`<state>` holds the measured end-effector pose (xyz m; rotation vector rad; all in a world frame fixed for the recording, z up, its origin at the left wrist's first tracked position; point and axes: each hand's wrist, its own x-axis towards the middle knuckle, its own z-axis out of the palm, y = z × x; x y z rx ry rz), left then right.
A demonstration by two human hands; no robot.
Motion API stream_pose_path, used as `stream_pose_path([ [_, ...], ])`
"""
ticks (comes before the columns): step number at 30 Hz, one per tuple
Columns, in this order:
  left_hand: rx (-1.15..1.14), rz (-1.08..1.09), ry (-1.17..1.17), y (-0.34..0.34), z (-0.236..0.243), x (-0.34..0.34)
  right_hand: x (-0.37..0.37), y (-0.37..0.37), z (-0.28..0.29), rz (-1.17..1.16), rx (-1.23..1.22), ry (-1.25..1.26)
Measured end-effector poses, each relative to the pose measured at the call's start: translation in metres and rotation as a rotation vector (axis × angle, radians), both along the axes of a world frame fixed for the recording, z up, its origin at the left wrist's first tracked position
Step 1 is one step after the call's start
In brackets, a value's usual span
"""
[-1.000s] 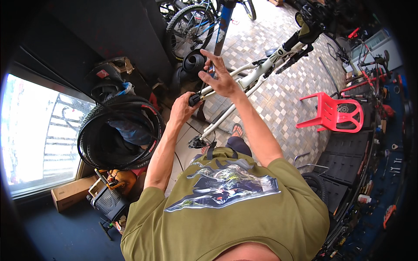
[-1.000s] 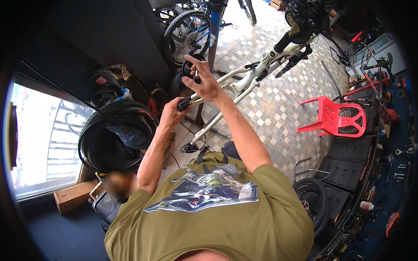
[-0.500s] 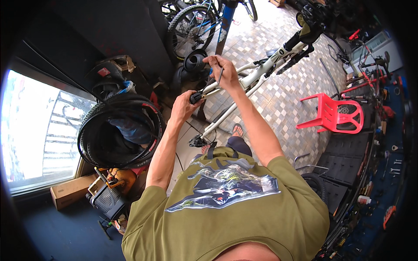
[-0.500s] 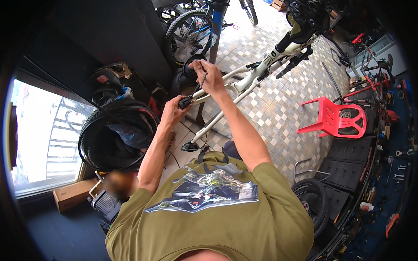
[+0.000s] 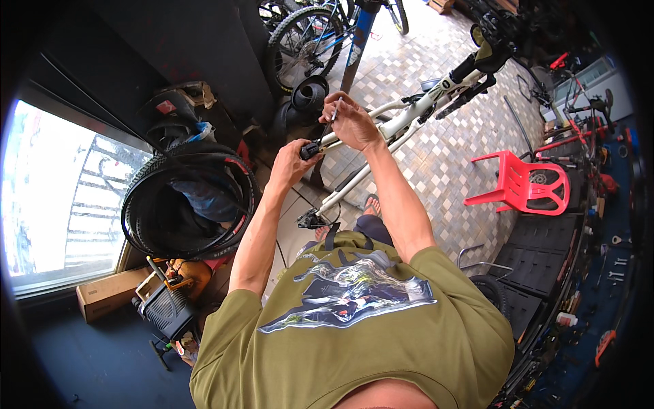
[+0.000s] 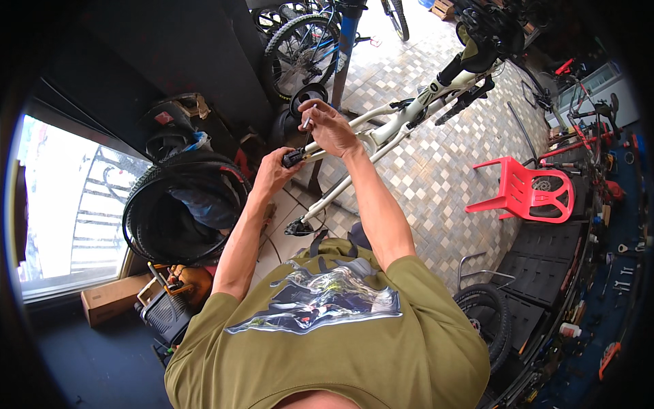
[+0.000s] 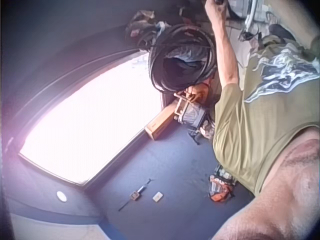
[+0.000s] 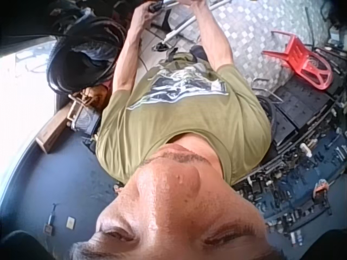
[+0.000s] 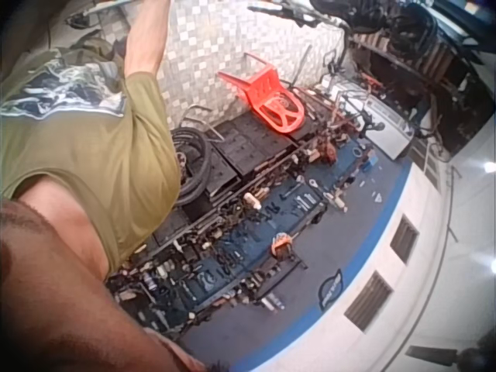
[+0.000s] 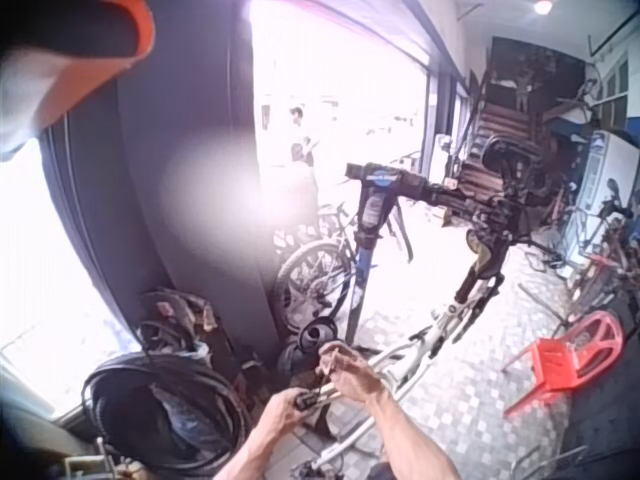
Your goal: The person works on a bicycle frame mounted on a repair stand, using a screwdriver to adjust components near the bottom bracket and chainstay. The person repeatedly reaches for tools on a cluttered workbench and returns to the bike to continue adjustments.
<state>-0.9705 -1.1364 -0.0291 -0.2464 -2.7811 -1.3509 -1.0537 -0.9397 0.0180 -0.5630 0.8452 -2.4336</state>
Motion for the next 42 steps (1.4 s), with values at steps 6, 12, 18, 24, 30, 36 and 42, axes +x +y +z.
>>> stream_pose_path([
  [6,0.013,0.014,0.01,-0.001,-0.001,0.003,0.003,-0.004,0.025,-0.619,0.842,0.42],
  [12,-0.017,-0.021,-0.019,-0.001,-0.005,0.002,0.011,-0.024,0.03,-0.789,0.611,0.018],
  [18,0.089,-0.059,-0.028,-0.02,0.005,0.014,0.018,-0.013,0.057,-0.7,0.189,-0.037],
  [24,0.572,-0.073,-0.145,-0.066,0.023,0.009,0.039,-0.024,0.08,-0.501,0.048,-0.042],
  [30,0.391,-0.188,-0.127,-0.047,0.075,-0.003,0.041,-0.061,0.054,-0.423,0.154,0.046],
  [36,0.249,-0.17,-0.082,-0.036,0.069,-0.004,0.04,-0.069,0.04,-0.411,0.186,0.065],
  [42,0.325,-0.162,-0.113,-0.031,0.062,-0.004,0.04,-0.068,0.037,-0.399,0.19,0.066],
])
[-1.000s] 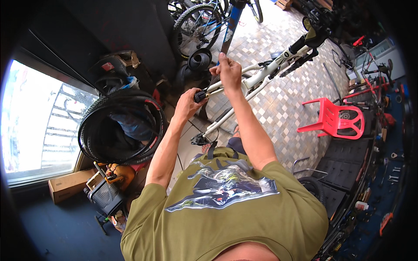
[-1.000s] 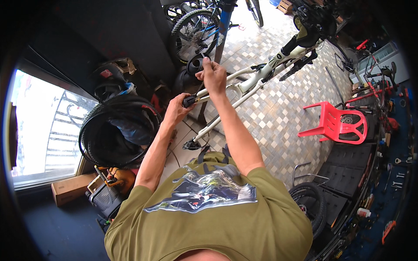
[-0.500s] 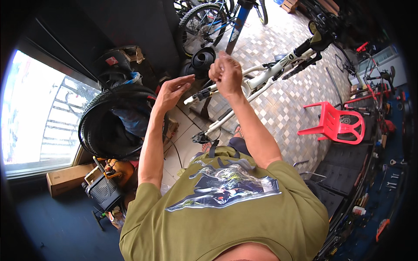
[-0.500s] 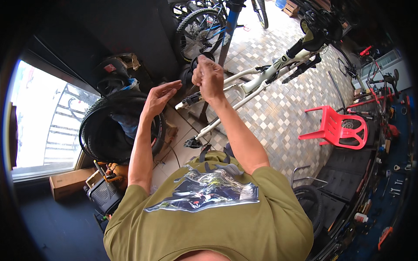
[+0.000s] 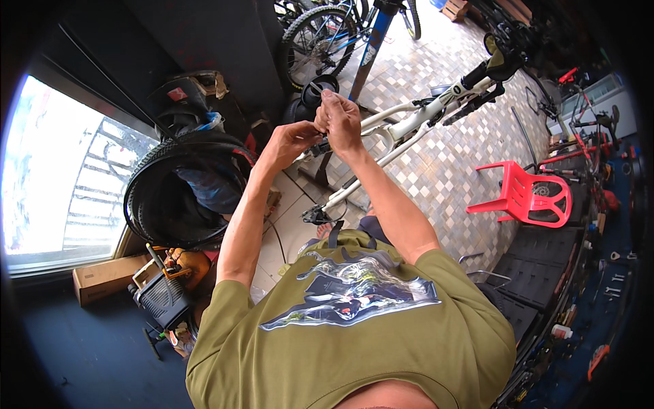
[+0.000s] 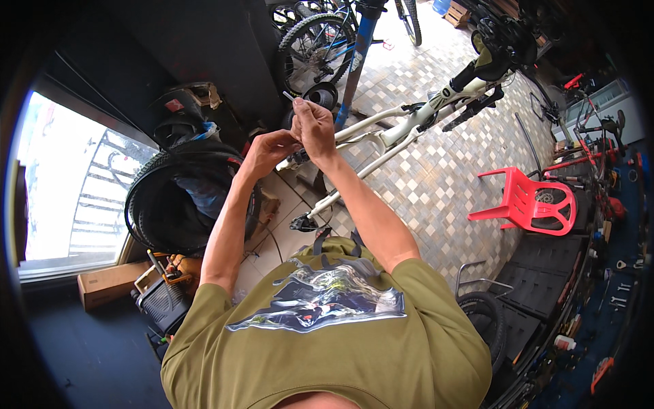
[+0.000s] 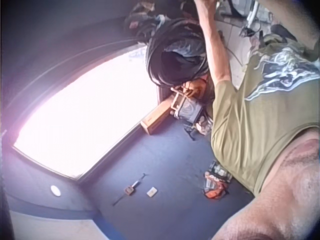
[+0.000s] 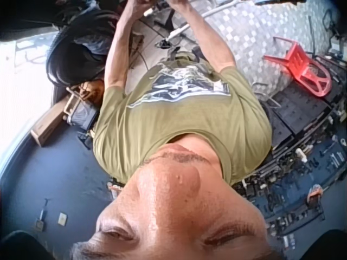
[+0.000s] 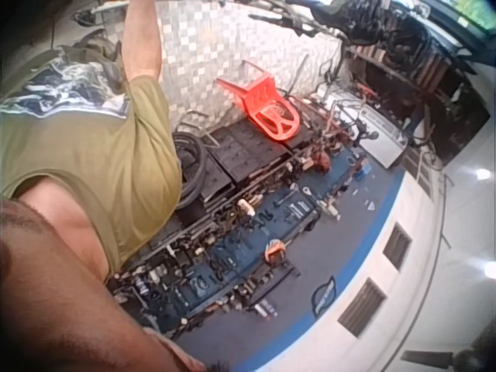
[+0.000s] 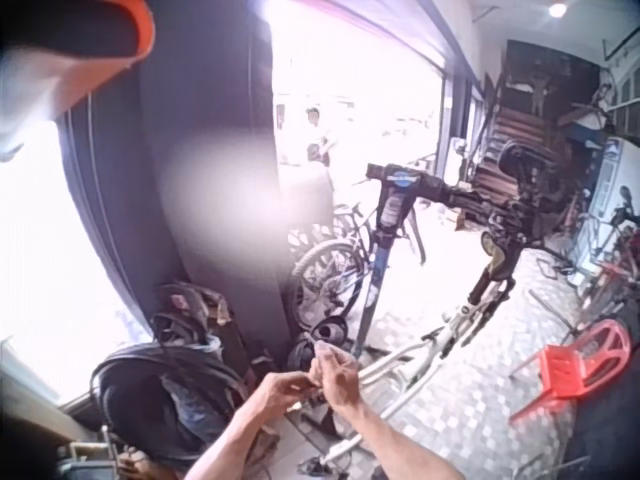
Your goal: The person works on a bicycle frame mounted on a repair stand, using a screwdriver to adjust components near the bottom bracket and chainstay. The person repeatedly reaches for tools on a cluttered workbench and returns to the bike to continue adjustments.
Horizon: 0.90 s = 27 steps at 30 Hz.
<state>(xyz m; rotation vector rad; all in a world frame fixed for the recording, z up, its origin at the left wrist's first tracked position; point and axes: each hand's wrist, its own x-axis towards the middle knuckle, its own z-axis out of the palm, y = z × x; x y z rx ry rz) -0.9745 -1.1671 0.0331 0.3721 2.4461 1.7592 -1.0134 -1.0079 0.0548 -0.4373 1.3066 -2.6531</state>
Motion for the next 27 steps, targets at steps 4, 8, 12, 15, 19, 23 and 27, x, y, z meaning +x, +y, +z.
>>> stream_pose_path([
  [4,-0.129,0.009,0.019,0.001,0.008,0.003,0.004,0.003,0.018,0.144,0.012,-0.119],
  [8,-0.121,-0.033,0.075,-0.001,0.007,0.002,-0.012,0.028,0.02,0.484,-0.31,-0.248],
  [12,0.047,0.014,0.033,-0.003,-0.01,-0.005,-0.003,0.007,-0.006,0.234,-0.482,-0.178],
  [15,0.146,0.009,0.021,-0.008,-0.021,-0.005,0.007,0.004,-0.015,0.224,-0.304,0.022],
  [19,-0.031,-0.031,0.082,-0.001,-0.016,-0.005,-0.008,0.025,-0.011,-0.122,0.563,0.768],
  [23,-0.029,-0.065,0.264,-0.009,-0.015,-0.001,0.013,0.026,0.046,-0.077,0.944,0.856],
  [27,-0.082,-0.041,0.068,-0.002,-0.003,0.008,0.007,0.041,0.068,-0.031,1.249,0.855],
])
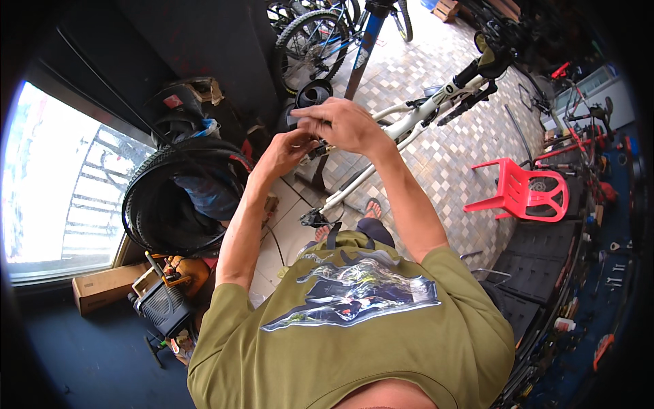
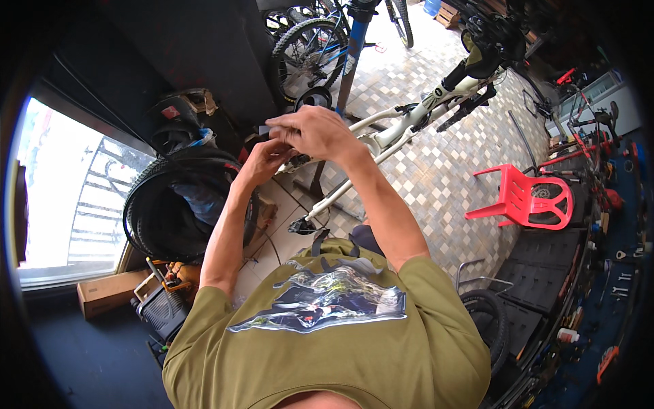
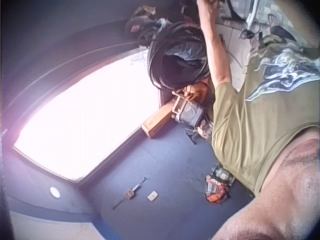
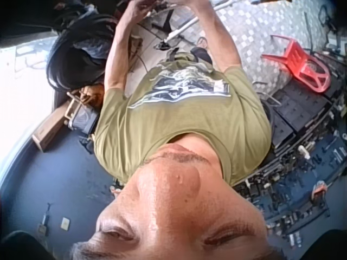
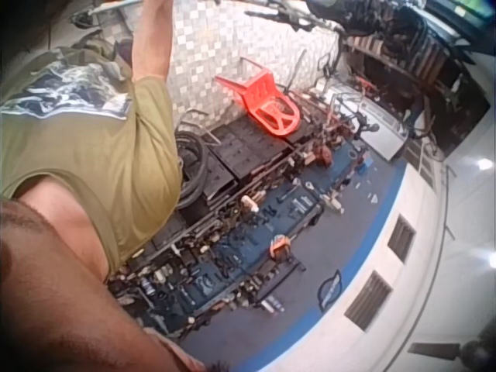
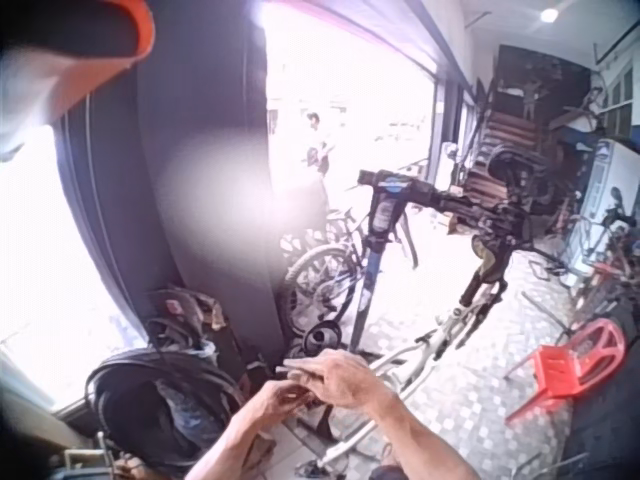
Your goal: The person works on a bicycle frame mounted on a repair stand, using a screwdriver to adjust components near the bottom bracket and chainstay. The person repeatedly reaches for tools on a cluttered workbench and returns to the bike to continue adjustments.
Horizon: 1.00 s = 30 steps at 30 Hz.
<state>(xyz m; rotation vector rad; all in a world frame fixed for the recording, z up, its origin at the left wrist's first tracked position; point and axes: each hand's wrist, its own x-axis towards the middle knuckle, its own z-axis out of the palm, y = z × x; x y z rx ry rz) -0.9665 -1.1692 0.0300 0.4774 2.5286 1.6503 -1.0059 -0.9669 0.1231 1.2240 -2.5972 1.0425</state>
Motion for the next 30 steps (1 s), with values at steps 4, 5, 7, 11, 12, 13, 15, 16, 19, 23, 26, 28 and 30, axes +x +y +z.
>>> stream_pose_path([
  [4,-0.055,0.025,-0.048,0.011,0.011,-0.005,-0.018,-0.007,-0.031,-0.08,-0.561,-0.796],
  [5,-0.086,0.049,-0.059,0.008,0.008,-0.005,-0.014,-0.01,-0.036,-0.006,-0.757,-0.967],
  [7,-0.045,0.058,-0.028,0.003,-0.001,-0.006,-0.004,-0.013,-0.046,0.151,-1.153,-1.3],
  [11,0.104,-0.005,0.036,0.001,-0.015,-0.009,0.007,-0.014,-0.075,0.278,-1.503,-1.297],
  [12,0.106,-0.018,0.029,0.001,-0.015,-0.009,0.008,-0.015,-0.076,0.263,-1.47,-1.229],
  [13,0.123,-0.024,0.019,0.001,-0.016,-0.008,0.011,-0.015,-0.078,0.199,-1.378,-1.121],
  [15,0.153,-0.035,0.002,-0.002,-0.016,-0.006,0.017,-0.018,-0.078,0.081,-1.193,-0.905],
  [16,0.185,-0.012,-0.016,-0.002,-0.019,-0.007,0.019,-0.018,-0.078,0.08,-1.04,-0.636],
  [19,0.155,0.029,-0.019,-0.008,-0.029,-0.003,0.022,-0.022,-0.069,0.09,-0.586,0.005],
  [23,0.135,-0.023,0.045,-0.01,-0.025,-0.001,0.027,-0.013,-0.037,0.13,-0.279,0.05],
  [26,0.093,-0.001,0.157,-0.005,-0.022,0.003,0.027,0.009,-0.017,0.289,-0.237,-0.3],
  [28,0.078,0.015,0.166,-0.007,-0.03,0.003,0.018,0.004,-0.021,0.232,-0.189,-0.008],
  [30,-0.033,0.057,0.061,-0.015,-0.042,0.01,0.023,-0.005,-0.01,-0.003,-0.047,0.05],
])
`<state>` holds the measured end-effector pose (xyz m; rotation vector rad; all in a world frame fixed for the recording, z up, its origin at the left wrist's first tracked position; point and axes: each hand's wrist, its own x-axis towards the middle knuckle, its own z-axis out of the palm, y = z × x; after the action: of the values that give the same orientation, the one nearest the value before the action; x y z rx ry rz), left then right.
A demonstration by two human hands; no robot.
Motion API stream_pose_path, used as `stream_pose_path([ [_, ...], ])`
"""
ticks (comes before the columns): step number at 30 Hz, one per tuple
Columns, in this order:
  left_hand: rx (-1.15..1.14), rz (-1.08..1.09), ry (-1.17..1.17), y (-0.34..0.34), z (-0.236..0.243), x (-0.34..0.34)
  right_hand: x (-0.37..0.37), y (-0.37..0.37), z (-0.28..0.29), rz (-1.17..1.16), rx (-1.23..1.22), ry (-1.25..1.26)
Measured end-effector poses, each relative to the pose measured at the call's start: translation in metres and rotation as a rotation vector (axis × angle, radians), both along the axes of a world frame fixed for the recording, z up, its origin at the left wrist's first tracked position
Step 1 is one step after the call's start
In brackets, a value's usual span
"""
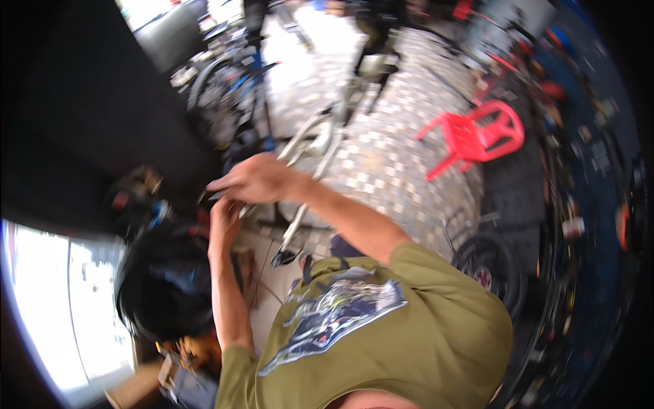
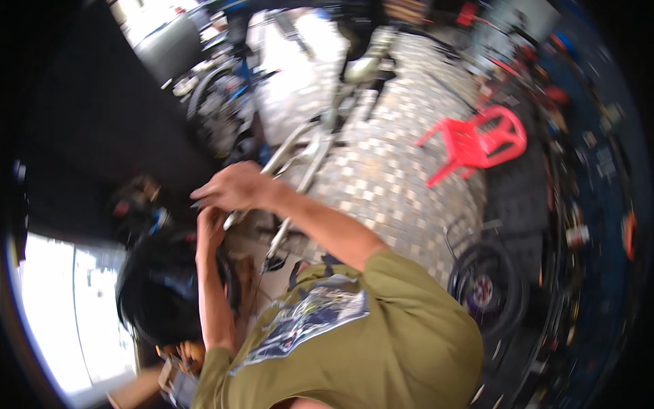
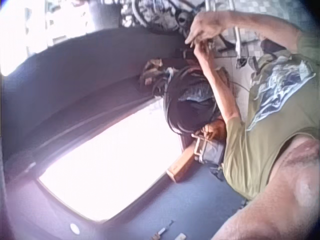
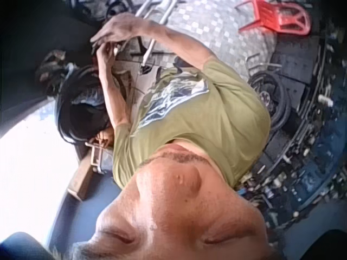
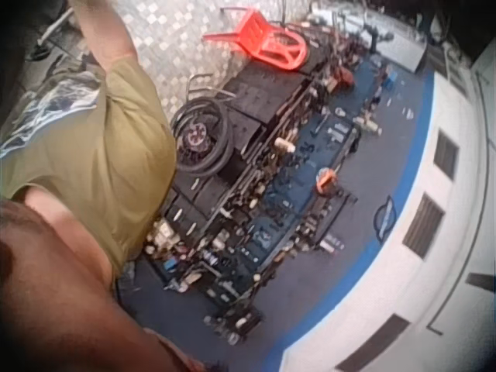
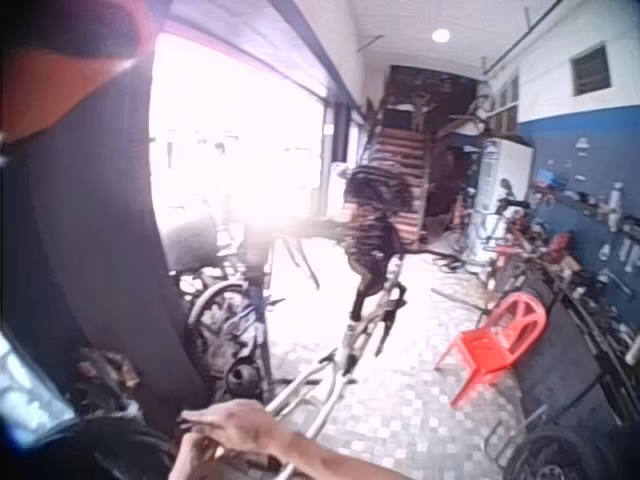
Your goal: The person works on a bicycle frame mounted on a repair stand, using a screwdriver to adjust components near the bottom bracket and chainstay. The person repeatedly reaches for tools on a cluttered workbench and returns to the bike to continue adjustments.
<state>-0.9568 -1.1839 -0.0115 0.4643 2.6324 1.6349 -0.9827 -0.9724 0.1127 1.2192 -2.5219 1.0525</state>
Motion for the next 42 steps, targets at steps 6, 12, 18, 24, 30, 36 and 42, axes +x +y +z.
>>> stream_pose_path([
  [6,0.102,-0.028,0.017,0.028,0.018,-0.002,-0.009,-0.03,-0.036,0.006,-1.499,-1.305],
  [12,0.03,0.009,0.232,0.036,0.013,0.006,0.017,-0.033,-0.037,0.008,-1.845,-1.287],
  [18,0.016,0.134,0.416,0.026,-0.033,0.007,0.067,0.005,-0.067,0.301,-1.417,-1.245],
  [24,0.088,0.032,0.316,0.081,0.041,0.048,0.152,0.098,-0.081,0.206,-1.266,-1.251],
  [30,-0.101,-0.426,0.454,0.23,0.079,0.102,0.278,0.215,-0.089,-0.36,-1.009,-0.904],
  [36,0.034,-0.844,0.371,0.403,0.075,0.273,0.451,0.316,-0.107,-0.747,-1.027,-0.774],
  [42,0.105,-1.075,0.112,0.518,0.055,0.422,0.613,0.367,-0.095,-1.136,-1.246,-0.503],
])
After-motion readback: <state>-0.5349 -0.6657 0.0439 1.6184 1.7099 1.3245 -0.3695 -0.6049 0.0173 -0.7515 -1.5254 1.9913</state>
